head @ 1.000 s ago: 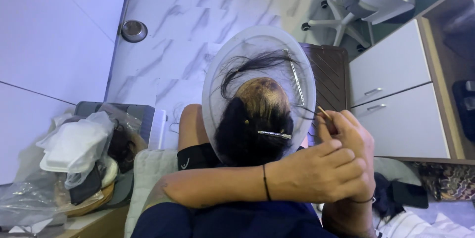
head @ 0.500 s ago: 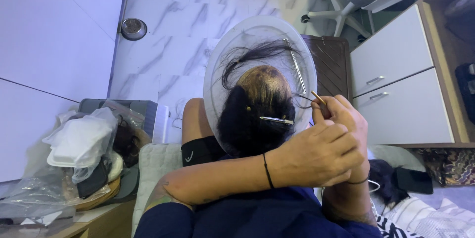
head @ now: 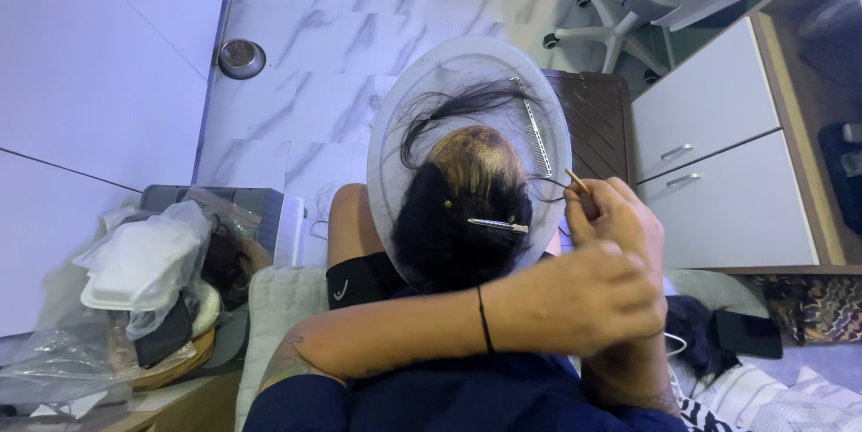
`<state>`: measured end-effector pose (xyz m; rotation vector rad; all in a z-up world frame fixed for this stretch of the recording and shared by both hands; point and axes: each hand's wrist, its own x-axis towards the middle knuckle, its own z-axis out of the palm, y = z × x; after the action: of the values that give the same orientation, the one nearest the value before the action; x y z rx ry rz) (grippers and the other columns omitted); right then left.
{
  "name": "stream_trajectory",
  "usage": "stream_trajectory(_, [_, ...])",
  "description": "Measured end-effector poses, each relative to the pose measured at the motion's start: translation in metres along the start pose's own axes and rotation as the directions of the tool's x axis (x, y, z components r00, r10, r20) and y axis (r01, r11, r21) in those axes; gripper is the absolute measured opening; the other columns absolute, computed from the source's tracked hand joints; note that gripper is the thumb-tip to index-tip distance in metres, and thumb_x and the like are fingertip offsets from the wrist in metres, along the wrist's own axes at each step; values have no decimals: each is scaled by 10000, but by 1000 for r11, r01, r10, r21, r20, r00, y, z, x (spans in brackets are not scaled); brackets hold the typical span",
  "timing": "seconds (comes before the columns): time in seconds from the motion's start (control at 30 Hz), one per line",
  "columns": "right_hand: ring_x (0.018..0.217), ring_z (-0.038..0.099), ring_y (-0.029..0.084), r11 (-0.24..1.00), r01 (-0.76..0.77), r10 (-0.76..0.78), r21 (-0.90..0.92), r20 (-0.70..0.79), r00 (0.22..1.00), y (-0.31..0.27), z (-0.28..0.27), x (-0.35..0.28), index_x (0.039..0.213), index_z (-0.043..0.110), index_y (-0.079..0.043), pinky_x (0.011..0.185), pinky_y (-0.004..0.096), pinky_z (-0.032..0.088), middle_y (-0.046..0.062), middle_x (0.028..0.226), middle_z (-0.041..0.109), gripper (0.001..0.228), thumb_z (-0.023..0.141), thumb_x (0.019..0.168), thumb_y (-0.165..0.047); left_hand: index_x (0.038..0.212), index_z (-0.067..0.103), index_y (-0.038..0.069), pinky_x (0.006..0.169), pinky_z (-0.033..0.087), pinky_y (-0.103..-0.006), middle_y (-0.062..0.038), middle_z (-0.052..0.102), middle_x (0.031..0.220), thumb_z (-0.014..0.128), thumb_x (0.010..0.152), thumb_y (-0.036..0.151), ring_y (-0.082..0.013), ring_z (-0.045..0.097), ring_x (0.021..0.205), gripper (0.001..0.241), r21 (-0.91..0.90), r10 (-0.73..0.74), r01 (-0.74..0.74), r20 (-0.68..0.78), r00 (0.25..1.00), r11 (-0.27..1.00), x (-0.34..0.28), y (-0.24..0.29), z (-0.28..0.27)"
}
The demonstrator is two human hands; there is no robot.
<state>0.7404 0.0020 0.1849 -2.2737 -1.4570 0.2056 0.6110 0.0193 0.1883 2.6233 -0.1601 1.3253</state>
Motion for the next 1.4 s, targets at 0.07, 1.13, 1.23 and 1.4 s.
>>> stream_trajectory(0.07, [722,599,177,999,17,-17,-30,-10,1000,-2,5,2,991,744,-217,707,342,480,-41,829,626,119,691,969,-321,993,636,90,888,441,-427,-89,649,1024,530,1000,155,-275,567,963,125,-61,61,-53,125,990,997,-1,9,-1])
stream_trajectory(1.13, [527,490,217,432,865,-901,256,166,401,-66,-56,-30,994,655,-92,448,406,388,23,711,441,106,559,1026,-124,1007,618,110,653,414,-173,39,556,804,627,1000,385,-32,499,716,275,-690,-435,697,698,569,-196,-75,-10,-101])
stream_trajectory(1.23, [513,495,210,418,851,-907,318,193,373,-59,-48,-31,1076,668,-52,442,393,412,25,721,479,122,577,998,-77,1117,647,83,854,455,-202,41,597,945,607,1041,330,-41,539,903,262,-742,-447,635,653,611,-216,-97,-4,-86])
stream_trajectory(1.4, [525,494,224,405,826,-914,392,203,352,-55,-41,-30,1102,658,-56,469,400,414,29,727,482,134,602,1017,-143,1241,675,45,985,464,-209,11,687,1116,633,1014,279,-51,597,1033,329,-703,-503,651,688,523,-285,-106,1,-92])
